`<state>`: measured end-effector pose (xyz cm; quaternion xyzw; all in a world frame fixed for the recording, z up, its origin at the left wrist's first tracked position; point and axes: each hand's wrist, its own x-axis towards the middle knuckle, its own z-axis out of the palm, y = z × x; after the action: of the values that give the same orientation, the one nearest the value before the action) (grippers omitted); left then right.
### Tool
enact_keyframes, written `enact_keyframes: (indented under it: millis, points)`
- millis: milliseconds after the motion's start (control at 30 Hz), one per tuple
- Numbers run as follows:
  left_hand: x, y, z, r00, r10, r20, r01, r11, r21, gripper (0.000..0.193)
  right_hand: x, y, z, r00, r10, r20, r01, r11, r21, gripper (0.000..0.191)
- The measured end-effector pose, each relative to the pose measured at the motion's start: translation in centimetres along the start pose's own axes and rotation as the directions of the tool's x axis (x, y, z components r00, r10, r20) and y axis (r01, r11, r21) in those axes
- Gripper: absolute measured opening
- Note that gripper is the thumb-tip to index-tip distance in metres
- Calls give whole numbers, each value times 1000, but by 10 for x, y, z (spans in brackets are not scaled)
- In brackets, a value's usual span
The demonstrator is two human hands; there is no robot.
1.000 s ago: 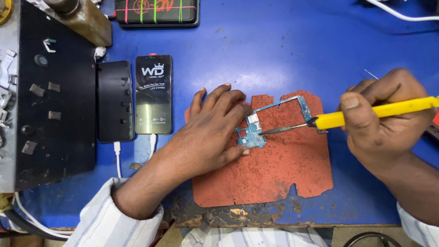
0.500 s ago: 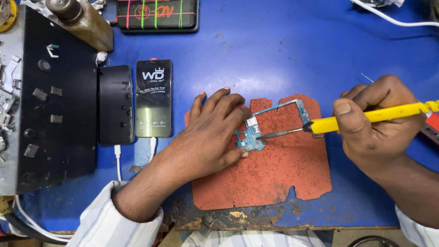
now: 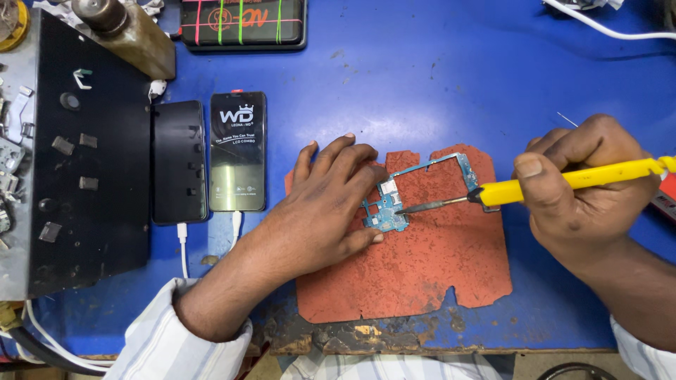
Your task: The person holds a phone mid-frame with a small circuit board on a red mat and uses a yellow-handled soldering iron to work on the board's components, repositioning the iron along the board and steadying the frame with the other hand throughout the episode.
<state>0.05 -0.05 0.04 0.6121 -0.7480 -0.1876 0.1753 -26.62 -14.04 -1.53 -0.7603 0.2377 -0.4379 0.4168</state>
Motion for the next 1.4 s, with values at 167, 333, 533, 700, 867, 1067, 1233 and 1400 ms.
enact_keyframes:
  millis: [167,333,533,700,867,1067,1233,1400]
  points:
    - [-1,0,0,1000,-2,-1,2,1000,0,77,0,1,2,1000,25,-15,-25,1000,16,29]
    - [0,0,0,1000,3,-5,-3,1000,-1,77,0,0,1,1000,16,-6,-16,1000,2,29]
    - [0,1,0,1000,-4,3,4,1000,-8,77,0,0,-1,1000,15,7,-15,1000,5,30]
    - [0,0,-1,1000,-5,10,5,1000,-6,77,0,0,1,1000,24,0,-24,1000,16,28]
    - [0,1,-1,1000,-8,13,8,1000,-2,78,1,0,2,1000,31,-3,-31,999,12,28]
    - [0,0,-1,1000,-9,19,9,1000,3,77,1,-2,3,999,37,-12,-37,999,28,29]
    - [0,0,0,1000,-6,13,6,1000,7,78,2,-2,2,1000,27,-8,-27,1000,5,30]
    - [0,0,0,1000,-5,12,5,1000,3,78,2,-4,3,1000,28,-1,-28,999,22,28]
